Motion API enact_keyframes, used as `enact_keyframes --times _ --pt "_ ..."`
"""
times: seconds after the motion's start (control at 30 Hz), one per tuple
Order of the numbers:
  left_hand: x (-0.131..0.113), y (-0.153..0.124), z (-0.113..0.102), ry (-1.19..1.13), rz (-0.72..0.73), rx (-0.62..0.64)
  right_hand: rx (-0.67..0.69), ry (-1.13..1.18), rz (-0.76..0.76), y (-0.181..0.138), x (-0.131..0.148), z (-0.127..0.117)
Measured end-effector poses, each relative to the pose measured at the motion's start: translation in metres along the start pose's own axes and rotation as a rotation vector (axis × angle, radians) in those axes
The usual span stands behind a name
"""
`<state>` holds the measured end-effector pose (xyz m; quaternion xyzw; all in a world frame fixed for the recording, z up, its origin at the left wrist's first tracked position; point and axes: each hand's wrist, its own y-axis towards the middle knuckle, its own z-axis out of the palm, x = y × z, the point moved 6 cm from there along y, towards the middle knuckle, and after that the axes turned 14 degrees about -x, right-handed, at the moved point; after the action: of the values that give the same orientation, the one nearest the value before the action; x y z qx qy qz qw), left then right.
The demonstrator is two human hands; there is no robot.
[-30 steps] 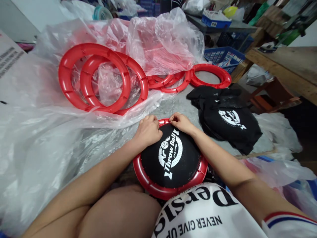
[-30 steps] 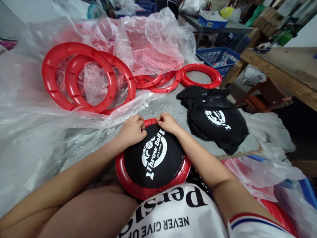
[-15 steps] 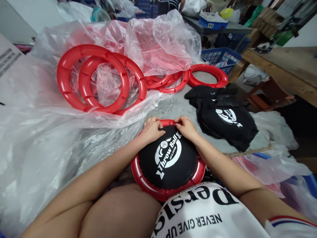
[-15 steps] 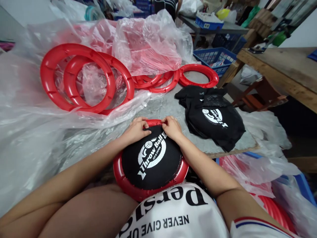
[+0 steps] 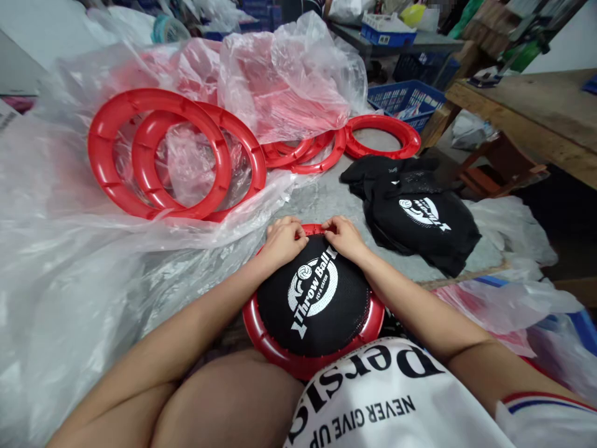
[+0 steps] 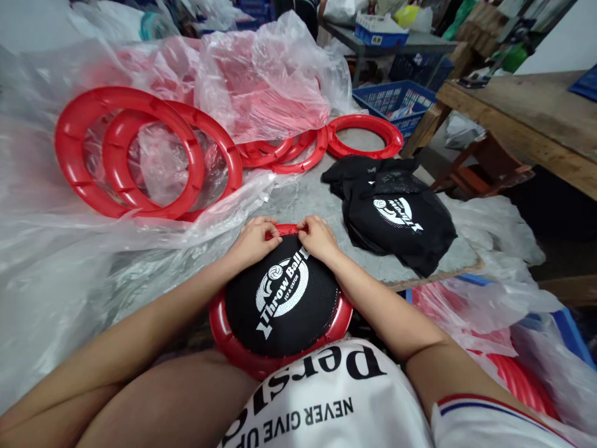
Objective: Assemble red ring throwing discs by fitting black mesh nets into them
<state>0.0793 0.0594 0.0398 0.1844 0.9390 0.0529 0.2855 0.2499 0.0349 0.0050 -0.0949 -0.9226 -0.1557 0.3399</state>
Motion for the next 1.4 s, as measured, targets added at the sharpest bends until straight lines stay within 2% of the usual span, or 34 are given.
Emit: enact_keyframes --times 0.23,0.33,0.47,0.53,0.8,0.97,1.27,1.4 --pt "0.005 0.002 0.005 -0.049 0.016 -0.087 0.058 0.076 0.000 0.011 0.002 -0.001" --pt "0.008 0.001 0.007 -0.069 0.024 -0.128 0.103 0.115 -0.079 0.022 0.014 -0.002" --pt "0.011 0.002 0.009 -0.081 0.010 -0.138 0.298 0.181 -0.116 0.025 0.027 0.009" --pt "0.012 0.003 0.010 -0.086 0.005 -0.142 0.335 0.204 -0.100 0.025 0.027 0.016" --pt "0.014 0.006 0.013 -0.078 -0.025 -0.154 0.243 0.250 -0.104 0.025 0.012 0.031" --pt "0.015 0.007 0.014 -0.061 -0.041 -0.145 0.160 0.179 -0.101 0.023 0.015 0.024" --pt "0.010 0.012 0.014 0.055 -0.118 -0.096 0.144 0.006 -0.078 0.015 0.029 0.014" --pt "0.013 0.014 0.016 0.033 -0.114 -0.086 0.151 -0.041 -0.093 0.014 0.031 0.013"
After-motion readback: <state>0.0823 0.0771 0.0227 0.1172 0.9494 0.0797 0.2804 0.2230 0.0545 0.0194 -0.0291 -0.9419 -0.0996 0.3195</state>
